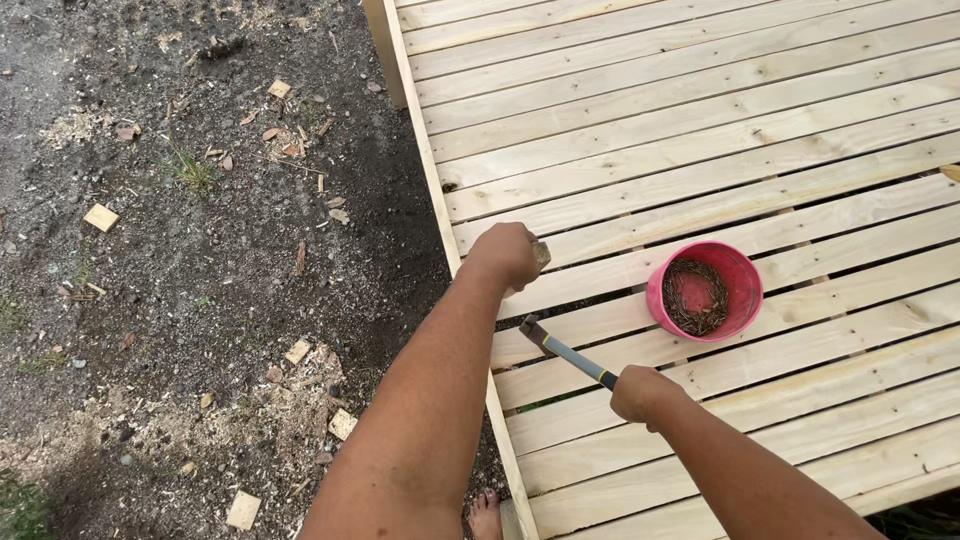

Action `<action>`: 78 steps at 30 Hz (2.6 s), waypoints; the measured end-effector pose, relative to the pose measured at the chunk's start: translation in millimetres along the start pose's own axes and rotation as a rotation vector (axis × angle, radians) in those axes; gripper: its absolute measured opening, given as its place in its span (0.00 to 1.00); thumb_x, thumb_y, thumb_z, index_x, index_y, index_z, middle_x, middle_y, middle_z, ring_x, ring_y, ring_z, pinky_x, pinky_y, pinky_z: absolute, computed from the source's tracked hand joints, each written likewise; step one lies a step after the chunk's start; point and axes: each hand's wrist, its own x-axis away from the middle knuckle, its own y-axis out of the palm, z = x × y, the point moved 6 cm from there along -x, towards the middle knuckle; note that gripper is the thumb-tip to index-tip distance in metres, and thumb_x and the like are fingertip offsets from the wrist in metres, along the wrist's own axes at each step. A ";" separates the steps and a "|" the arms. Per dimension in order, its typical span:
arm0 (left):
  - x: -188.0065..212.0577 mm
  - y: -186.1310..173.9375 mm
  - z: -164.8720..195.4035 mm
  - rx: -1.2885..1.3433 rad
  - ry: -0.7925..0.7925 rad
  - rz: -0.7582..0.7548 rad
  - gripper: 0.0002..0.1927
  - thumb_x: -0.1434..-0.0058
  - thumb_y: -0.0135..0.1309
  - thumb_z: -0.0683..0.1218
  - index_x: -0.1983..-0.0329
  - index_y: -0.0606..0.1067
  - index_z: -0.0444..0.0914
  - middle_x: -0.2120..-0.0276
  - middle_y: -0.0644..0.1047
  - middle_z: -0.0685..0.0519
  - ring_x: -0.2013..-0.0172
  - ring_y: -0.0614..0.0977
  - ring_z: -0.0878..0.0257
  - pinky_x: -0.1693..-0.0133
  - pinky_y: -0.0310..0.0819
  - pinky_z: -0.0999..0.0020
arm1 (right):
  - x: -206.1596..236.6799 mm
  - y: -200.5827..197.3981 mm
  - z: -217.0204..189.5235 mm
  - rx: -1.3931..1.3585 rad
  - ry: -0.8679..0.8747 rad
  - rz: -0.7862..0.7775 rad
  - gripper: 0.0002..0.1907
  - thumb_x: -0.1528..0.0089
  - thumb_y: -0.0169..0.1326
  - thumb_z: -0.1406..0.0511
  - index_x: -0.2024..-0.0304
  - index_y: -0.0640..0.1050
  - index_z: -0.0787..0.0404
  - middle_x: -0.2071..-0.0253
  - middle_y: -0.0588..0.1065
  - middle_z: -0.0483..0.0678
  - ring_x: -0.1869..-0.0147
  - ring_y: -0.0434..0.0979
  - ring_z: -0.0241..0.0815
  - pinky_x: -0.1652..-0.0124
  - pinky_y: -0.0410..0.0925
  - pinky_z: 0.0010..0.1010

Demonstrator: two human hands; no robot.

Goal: The person hammers nails into a slatted wooden frame laid on the ground, using a claw hammer and a pink bucket of nails. They hold a small wood block as a spacer, position nails along the frame rails, and drive them in one at a time, working along the edge of the structure.

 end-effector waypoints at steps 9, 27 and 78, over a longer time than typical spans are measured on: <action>25.9 -0.4 -16.0 0.033 0.017 0.107 0.22 0.49 0.53 0.37 0.51 0.82 0.44 0.57 0.83 0.44 0.54 0.84 0.49 0.49 0.79 0.59 | -8.2 -9.9 -15.4 0.111 -0.022 0.009 0.10 0.37 0.52 0.67 0.56 0.79 0.67 0.66 0.82 0.52 0.68 0.84 0.44 0.68 0.76 0.34; 131.8 10.1 -43.8 0.199 -0.064 0.123 0.23 0.49 0.55 0.34 0.52 0.84 0.46 0.59 0.83 0.42 0.56 0.85 0.50 0.52 0.79 0.60 | -25.0 -5.1 13.6 -0.132 -0.035 -0.125 0.05 0.38 0.55 0.72 0.63 0.78 0.71 0.76 0.71 0.52 0.79 0.69 0.44 0.77 0.65 0.41; 143.0 113.2 -68.0 0.609 -0.261 0.486 0.20 0.60 0.71 0.39 0.63 0.78 0.38 0.64 0.84 0.50 0.62 0.86 0.59 0.55 0.80 0.65 | -5.5 57.7 48.8 -0.363 -0.206 -0.065 0.15 0.38 0.62 0.62 0.59 0.73 0.64 0.77 0.72 0.50 0.83 0.71 0.43 0.81 0.68 0.39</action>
